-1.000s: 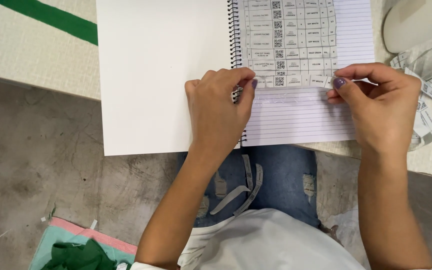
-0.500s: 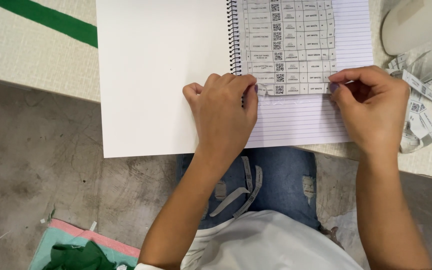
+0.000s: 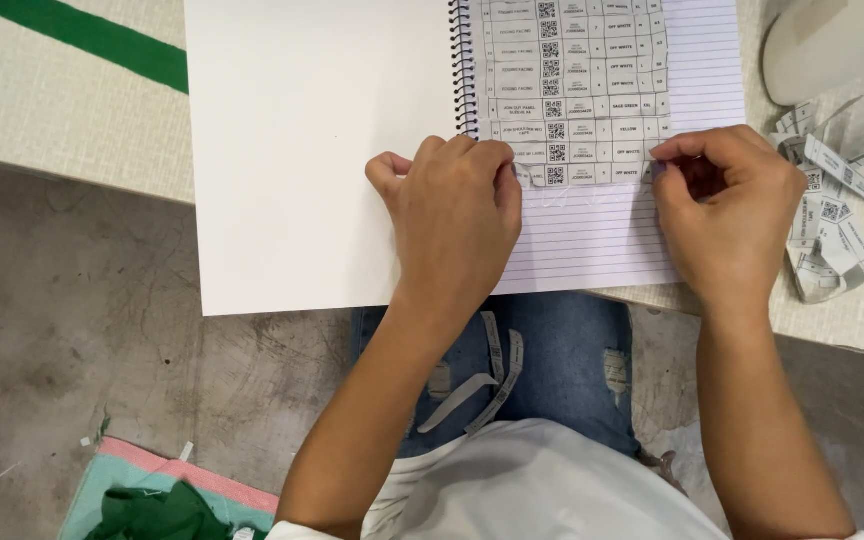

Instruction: A person is applying glue to a spiral notebook and sticking small paper labels onto the pages for record-keeping.

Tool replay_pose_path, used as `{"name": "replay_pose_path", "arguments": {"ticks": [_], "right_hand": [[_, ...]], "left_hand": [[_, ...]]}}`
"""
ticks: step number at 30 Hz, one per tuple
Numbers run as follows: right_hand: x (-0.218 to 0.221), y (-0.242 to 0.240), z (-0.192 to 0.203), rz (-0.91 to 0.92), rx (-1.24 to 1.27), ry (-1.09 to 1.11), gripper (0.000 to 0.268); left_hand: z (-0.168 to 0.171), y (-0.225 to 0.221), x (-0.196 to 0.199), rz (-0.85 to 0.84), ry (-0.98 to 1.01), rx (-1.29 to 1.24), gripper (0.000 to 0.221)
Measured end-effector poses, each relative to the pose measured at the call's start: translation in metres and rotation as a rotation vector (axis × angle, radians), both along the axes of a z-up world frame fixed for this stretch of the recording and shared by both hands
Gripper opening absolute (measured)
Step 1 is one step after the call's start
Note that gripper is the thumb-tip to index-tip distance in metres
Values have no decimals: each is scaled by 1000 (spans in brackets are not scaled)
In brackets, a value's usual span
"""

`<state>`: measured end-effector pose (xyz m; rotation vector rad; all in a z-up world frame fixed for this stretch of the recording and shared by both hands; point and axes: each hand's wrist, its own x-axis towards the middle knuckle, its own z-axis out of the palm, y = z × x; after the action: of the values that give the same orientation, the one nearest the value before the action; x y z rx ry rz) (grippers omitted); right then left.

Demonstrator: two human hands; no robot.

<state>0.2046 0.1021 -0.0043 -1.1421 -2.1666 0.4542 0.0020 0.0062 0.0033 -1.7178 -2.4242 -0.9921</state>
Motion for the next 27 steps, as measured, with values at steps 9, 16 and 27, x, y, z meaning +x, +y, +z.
{"name": "replay_pose_path", "arguments": {"ticks": [9, 16, 27], "right_hand": [[1, 2, -1, 3, 26, -22, 21], [2, 5, -3, 5, 44, -47, 21], [4, 9, -2, 0, 10, -78, 21]], "left_hand": [[1, 1, 0, 0, 20, 10, 14], [3, 1, 0, -15, 14, -29, 17], [1, 6, 0, -20, 18, -65, 17]]}}
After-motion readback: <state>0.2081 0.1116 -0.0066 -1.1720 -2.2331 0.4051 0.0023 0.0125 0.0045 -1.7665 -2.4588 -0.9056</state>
